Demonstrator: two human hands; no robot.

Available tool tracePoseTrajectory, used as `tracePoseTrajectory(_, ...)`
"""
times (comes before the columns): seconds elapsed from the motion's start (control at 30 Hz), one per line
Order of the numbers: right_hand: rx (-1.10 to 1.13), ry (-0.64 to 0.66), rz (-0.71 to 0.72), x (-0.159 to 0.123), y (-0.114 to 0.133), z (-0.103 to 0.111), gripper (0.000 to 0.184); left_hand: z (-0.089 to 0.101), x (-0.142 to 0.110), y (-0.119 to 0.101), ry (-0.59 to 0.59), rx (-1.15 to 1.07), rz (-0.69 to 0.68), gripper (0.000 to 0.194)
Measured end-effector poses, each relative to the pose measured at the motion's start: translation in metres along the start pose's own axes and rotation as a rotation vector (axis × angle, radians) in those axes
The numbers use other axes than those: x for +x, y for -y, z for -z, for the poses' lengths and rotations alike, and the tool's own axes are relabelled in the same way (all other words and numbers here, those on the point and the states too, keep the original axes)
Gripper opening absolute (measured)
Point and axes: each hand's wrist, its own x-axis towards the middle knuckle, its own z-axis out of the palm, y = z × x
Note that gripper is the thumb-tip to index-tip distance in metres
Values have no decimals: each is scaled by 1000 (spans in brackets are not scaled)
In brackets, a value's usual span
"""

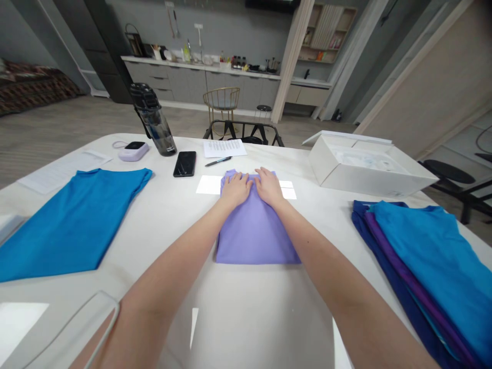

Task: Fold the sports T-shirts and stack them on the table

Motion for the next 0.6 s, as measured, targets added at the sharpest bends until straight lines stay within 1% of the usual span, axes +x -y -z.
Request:
tracePoseTrajectory(0.03, -4, 68, 13, 0, 0, -4, 52, -4, 0, 1, 40, 18, 33, 53)
tracePoseTrajectory(0.1, -16, 158, -26, -3, -4, -9, 56, -9, 1, 7, 68, 39, 86, 57)
tracePoseTrajectory(0.2, -25, 187, -136, -9, -14, -11, 63, -8, -1, 12, 43, 49, 110, 61)
tracePoseTrajectory(0.27, -28, 188, -177, -12, -19, -9, 66, -4, -7, 6, 1, 76, 81, 59)
tracePoseTrajectory(0.33, -32, 190, -188, -14, -20, -7, 67, 0, -22, -8, -30, 103, -19, 54)
tracePoseTrajectory(0.4, -33, 196, -191, -15, -20, -6, 67, 0, -42, -25, -19, 103, -122, 51)
tracePoseTrajectory(0.43, -34, 200, -190, -15, -19, -6, 67, -1, -54, -33, -4, 94, -136, 51)
tracePoseTrajectory(0.5, -46, 194, -190, -15, -16, -4, 66, -4, -75, -43, 14, 80, -75, 52)
tracePoseTrajectory(0.6, -104, 126, -192, -19, -9, 2, 63, -8, -94, -45, 11, 77, 7, 56)
